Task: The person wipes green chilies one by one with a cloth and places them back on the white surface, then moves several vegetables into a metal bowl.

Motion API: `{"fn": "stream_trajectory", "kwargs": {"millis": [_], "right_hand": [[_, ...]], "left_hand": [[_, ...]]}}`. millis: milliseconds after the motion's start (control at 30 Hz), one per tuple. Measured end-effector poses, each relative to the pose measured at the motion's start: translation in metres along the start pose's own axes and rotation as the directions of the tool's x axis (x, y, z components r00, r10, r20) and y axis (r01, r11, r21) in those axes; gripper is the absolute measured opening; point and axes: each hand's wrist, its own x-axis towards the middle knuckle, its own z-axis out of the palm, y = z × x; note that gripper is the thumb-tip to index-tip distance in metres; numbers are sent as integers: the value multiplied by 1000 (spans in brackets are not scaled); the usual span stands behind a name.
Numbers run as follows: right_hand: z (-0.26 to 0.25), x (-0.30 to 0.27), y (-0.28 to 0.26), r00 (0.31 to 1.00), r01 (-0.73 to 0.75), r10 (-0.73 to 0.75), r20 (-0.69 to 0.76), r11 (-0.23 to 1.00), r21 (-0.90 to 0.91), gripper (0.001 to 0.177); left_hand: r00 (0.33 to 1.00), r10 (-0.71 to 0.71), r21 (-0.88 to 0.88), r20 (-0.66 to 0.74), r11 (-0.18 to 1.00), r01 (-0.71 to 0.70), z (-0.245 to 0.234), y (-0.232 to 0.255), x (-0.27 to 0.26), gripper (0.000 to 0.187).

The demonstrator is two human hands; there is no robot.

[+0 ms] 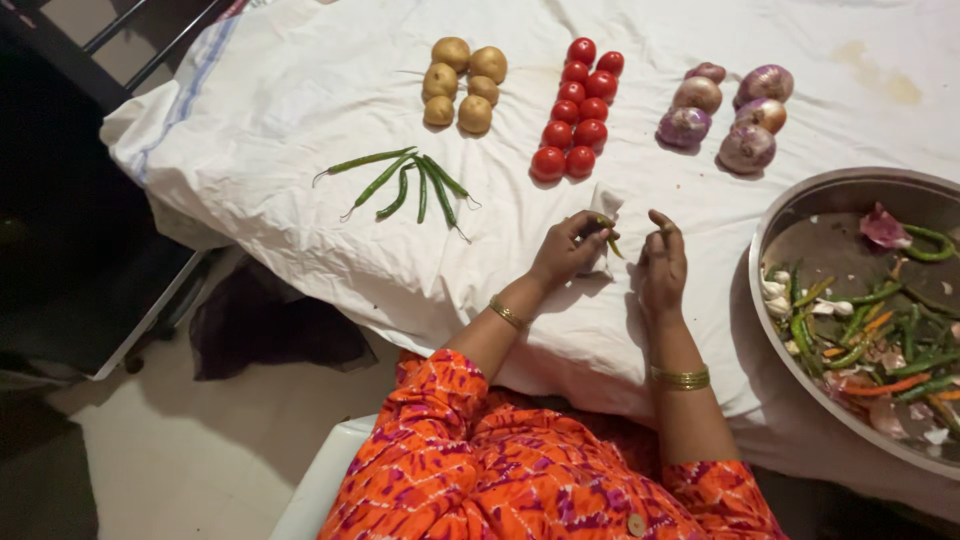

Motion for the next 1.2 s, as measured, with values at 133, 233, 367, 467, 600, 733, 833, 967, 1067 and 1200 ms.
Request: {"fn": "stream_trajectory", "kwargs": {"millis": [133, 233, 367, 467, 600, 733, 833, 967, 1067, 1200], "right_hand": [[8, -6, -11, 999, -39, 40, 6, 998, -46, 35], [3, -4, -17, 968, 233, -167, 186, 875, -423, 29], [4, -5, -15, 977, 205, -156, 145, 873, -442, 28], [7, -7, -13, 981, 184, -141, 133, 896, -405, 29], [4, -4, -13, 961, 269, -200, 192, 841, -469, 33], [1, -4, -6, 979, 196, -153, 135, 889, -414, 29], [0, -3, 2, 998, 55, -55, 12, 931, -361, 18], [-2, -7, 4, 996, 92, -93, 14, 939, -331, 14], [-3, -6, 4, 998, 69, -63, 30, 967, -244, 12], [-3, -3, -1, 986, 156, -130, 103, 937, -314, 10]], "left_hand": [[998, 62, 255, 17, 965, -64, 2, 10, -2, 21], [993, 114, 336, 27, 935, -117, 1, 13, -2, 22], [991, 113, 343, 69, 930, -130, 1, 13, -1, 22], [985, 151, 329, 78, 929, -169, 1, 13, -2, 21], [977, 196, 363, 87, 907, -215, 1, 15, -1, 21], [980, 177, 351, 92, 915, -198, 0, 16, -1, 23], [978, 186, 355, 92, 912, -207, 0, 17, -1, 23], [981, 171, 402, 87, 895, -192, 1, 18, -1, 23], [987, 132, 356, 87, 922, -154, 1, 17, -1, 23], [988, 126, 353, 83, 924, -148, -2, 12, 1, 24]]}}
